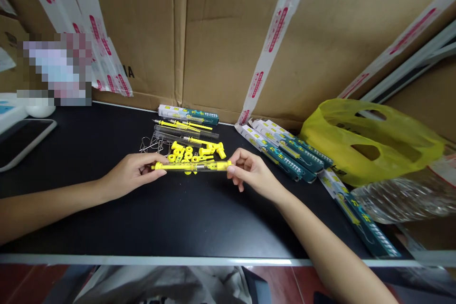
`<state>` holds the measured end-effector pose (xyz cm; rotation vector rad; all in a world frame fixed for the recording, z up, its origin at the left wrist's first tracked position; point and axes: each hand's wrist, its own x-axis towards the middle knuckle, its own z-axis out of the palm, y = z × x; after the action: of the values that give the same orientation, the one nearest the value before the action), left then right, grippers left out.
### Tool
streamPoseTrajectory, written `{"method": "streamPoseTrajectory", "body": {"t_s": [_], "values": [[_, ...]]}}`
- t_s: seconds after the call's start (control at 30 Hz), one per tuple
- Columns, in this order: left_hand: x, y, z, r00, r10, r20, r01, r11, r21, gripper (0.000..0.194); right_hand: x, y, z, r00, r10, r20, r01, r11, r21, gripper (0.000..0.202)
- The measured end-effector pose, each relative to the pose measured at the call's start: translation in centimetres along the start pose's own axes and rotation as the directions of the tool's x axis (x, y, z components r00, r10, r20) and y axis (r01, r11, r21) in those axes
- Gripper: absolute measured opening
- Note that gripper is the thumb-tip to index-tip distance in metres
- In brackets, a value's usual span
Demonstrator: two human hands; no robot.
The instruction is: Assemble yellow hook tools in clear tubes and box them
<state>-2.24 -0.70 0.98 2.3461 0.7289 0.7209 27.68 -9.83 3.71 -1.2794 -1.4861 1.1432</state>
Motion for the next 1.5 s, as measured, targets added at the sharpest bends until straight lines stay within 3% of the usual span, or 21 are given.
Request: {"method": "streamPoseTrajectory", "body": {"t_s": [0.37, 0.8, 1.5], "values": [[0.1, 0.1, -0.1, 0.999, -0.009, -0.032, 0.009, 1.0, 0.0, 0.026, 0.1, 0.0, 0.2, 0.998, 0.062, 0.031, -0.065, 0.994, 0.092, 0.031], [-0.1, 0.0, 0.1, 0.999, 0.019, -0.035, -0.019, 1.0, 0.012, 0.026, 0.1, 0.3, 0.8, 0.998, 0.063, 0.022, -0.064, 0.994, 0.091, 0.032], [0.1, 0.4, -0.1, 0.999, -0.031, -0.017, 0.031, 0.999, -0.024, 0.027, -0.1, 0.0, 1.4, 0.999, 0.017, 0.05, -0.021, 0.996, 0.081, 0.03]]}}
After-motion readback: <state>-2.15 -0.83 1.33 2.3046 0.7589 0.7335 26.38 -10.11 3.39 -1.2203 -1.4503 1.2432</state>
